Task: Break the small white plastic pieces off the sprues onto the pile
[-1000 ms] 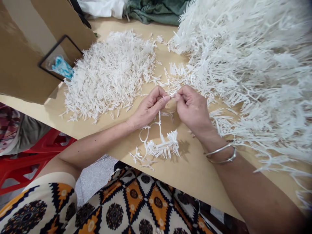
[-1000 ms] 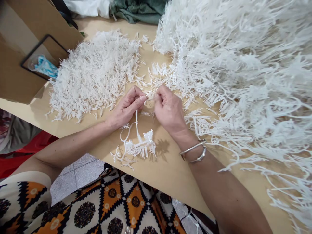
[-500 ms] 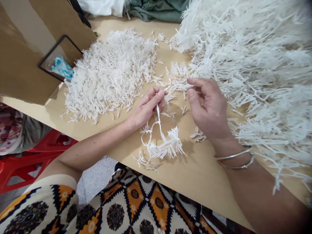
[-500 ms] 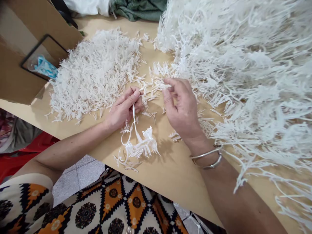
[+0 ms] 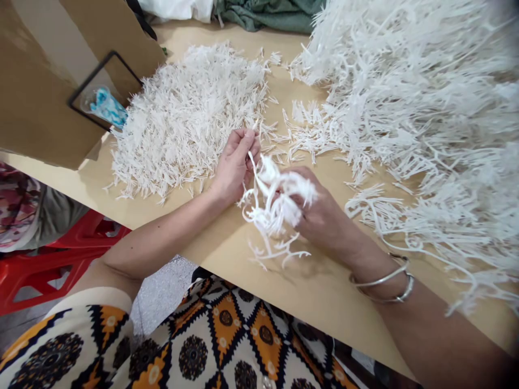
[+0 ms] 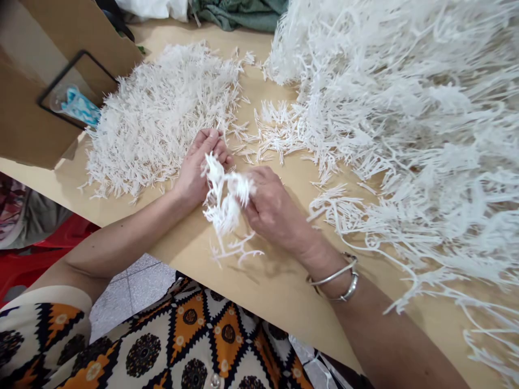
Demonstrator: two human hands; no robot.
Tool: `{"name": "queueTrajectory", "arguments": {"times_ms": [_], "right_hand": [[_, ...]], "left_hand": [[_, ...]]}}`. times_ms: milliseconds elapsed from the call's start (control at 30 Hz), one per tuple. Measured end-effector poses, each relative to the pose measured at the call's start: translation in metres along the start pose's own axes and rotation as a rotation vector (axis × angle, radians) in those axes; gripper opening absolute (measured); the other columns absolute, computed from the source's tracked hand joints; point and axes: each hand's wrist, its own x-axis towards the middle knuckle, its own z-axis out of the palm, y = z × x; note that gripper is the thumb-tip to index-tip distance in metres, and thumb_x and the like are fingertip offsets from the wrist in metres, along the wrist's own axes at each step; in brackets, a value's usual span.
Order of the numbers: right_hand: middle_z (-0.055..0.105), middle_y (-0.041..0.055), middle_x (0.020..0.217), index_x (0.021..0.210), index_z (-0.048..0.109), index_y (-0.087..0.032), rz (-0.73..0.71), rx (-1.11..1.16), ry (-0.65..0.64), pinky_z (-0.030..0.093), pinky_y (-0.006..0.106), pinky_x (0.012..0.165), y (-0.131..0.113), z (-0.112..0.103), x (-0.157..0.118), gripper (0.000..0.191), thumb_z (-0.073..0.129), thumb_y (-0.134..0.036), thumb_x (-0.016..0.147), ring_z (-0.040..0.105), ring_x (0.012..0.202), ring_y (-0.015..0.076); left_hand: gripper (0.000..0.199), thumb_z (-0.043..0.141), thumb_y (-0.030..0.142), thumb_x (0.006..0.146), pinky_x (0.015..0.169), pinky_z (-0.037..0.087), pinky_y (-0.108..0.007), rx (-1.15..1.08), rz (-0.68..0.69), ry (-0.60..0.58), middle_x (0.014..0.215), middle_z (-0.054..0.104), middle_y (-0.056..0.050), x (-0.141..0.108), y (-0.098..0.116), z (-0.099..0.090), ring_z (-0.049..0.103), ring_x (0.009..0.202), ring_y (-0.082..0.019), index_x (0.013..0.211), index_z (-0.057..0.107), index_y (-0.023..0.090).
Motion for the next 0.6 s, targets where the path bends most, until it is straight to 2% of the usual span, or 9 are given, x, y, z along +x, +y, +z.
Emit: {"name": "queueTrajectory", "arguments": {"times_ms": [100, 167, 233, 300, 400, 500, 600], "right_hand": [[0.069, 0.0070, 0.086, 0.087, 0.062, -0.027, -0.036, -0.110, 0.055, 0.053, 0.048, 0.084, 0.004, -0.002, -0.002, 0.022, 0.051, -0.036, 0.104, 0.064, 0.085, 0.0267], [0.069, 0.0075, 0.086, 0.095, 0.067, -0.026, 0.015, -0.211, 0.191, 0.053, 0.049, 0.084, 0.014, -0.007, -0.003, 0.024, 0.049, -0.036, 0.107, 0.063, 0.084, 0.0269], [0.073, 0.0101, 0.100, 0.113, 0.071, -0.026, 0.056, -0.264, 0.339, 0.054, 0.053, 0.094, 0.024, -0.012, -0.003, 0.023, 0.051, -0.033, 0.106, 0.067, 0.098, 0.0301], [0.074, 0.0124, 0.116, 0.125, 0.072, -0.026, 0.064, -0.260, 0.431, 0.054, 0.056, 0.101, 0.030, -0.017, -0.002, 0.027, 0.054, -0.032, 0.105, 0.068, 0.114, 0.0329], [0.077, 0.0103, 0.116, 0.117, 0.076, -0.027, 0.100, -0.150, 0.480, 0.056, 0.053, 0.102, 0.025, -0.021, 0.000, 0.024, 0.056, -0.036, 0.107, 0.071, 0.115, 0.0305], [0.079, 0.0057, 0.102, 0.110, 0.077, -0.025, 0.164, 0.064, 0.440, 0.060, 0.045, 0.095, 0.013, -0.022, 0.002, 0.027, 0.055, -0.040, 0.110, 0.075, 0.100, 0.0232], [0.079, 0.0021, 0.094, 0.118, 0.076, -0.025, 0.199, 0.243, 0.220, 0.062, 0.034, 0.079, 0.009, -0.021, 0.002, 0.024, 0.060, -0.038, 0.108, 0.074, 0.085, 0.0170]], "left_hand": [[0.027, 0.054, 0.048, 0.110, 0.066, 0.049, -0.019, -0.005, -0.003, -0.031, 0.071, 0.036, 0.007, 0.001, 0.002, 0.000, 0.037, 0.054, -0.002, 0.106, 0.052, 0.022], [0.021, 0.050, 0.039, 0.112, 0.067, 0.049, -0.017, -0.058, -0.038, -0.035, 0.072, 0.036, 0.008, -0.001, 0.005, 0.002, 0.037, 0.054, -0.001, 0.104, 0.053, 0.020], [0.016, 0.050, 0.032, 0.112, 0.068, 0.049, -0.016, -0.123, -0.078, -0.030, 0.073, 0.039, 0.007, -0.003, 0.008, 0.004, 0.041, 0.054, 0.000, 0.103, 0.055, 0.019], [0.014, 0.050, 0.028, 0.112, 0.069, 0.050, -0.015, -0.170, -0.110, -0.030, 0.075, 0.043, 0.007, -0.005, 0.011, 0.005, 0.046, 0.056, 0.000, 0.103, 0.056, 0.019], [0.014, 0.050, 0.027, 0.111, 0.069, 0.051, -0.014, -0.213, -0.130, -0.039, 0.077, 0.047, 0.006, -0.005, 0.012, 0.005, 0.051, 0.057, 0.000, 0.104, 0.058, 0.019], [0.014, 0.051, 0.028, 0.111, 0.072, 0.052, -0.015, -0.223, -0.153, -0.017, 0.077, 0.050, 0.006, -0.005, 0.013, 0.005, 0.055, 0.060, -0.001, 0.106, 0.060, 0.018], [0.014, 0.051, 0.029, 0.111, 0.078, 0.055, -0.017, -0.221, -0.186, 0.024, 0.079, 0.054, 0.005, -0.005, 0.014, 0.006, 0.062, 0.068, -0.004, 0.110, 0.062, 0.019]]}}
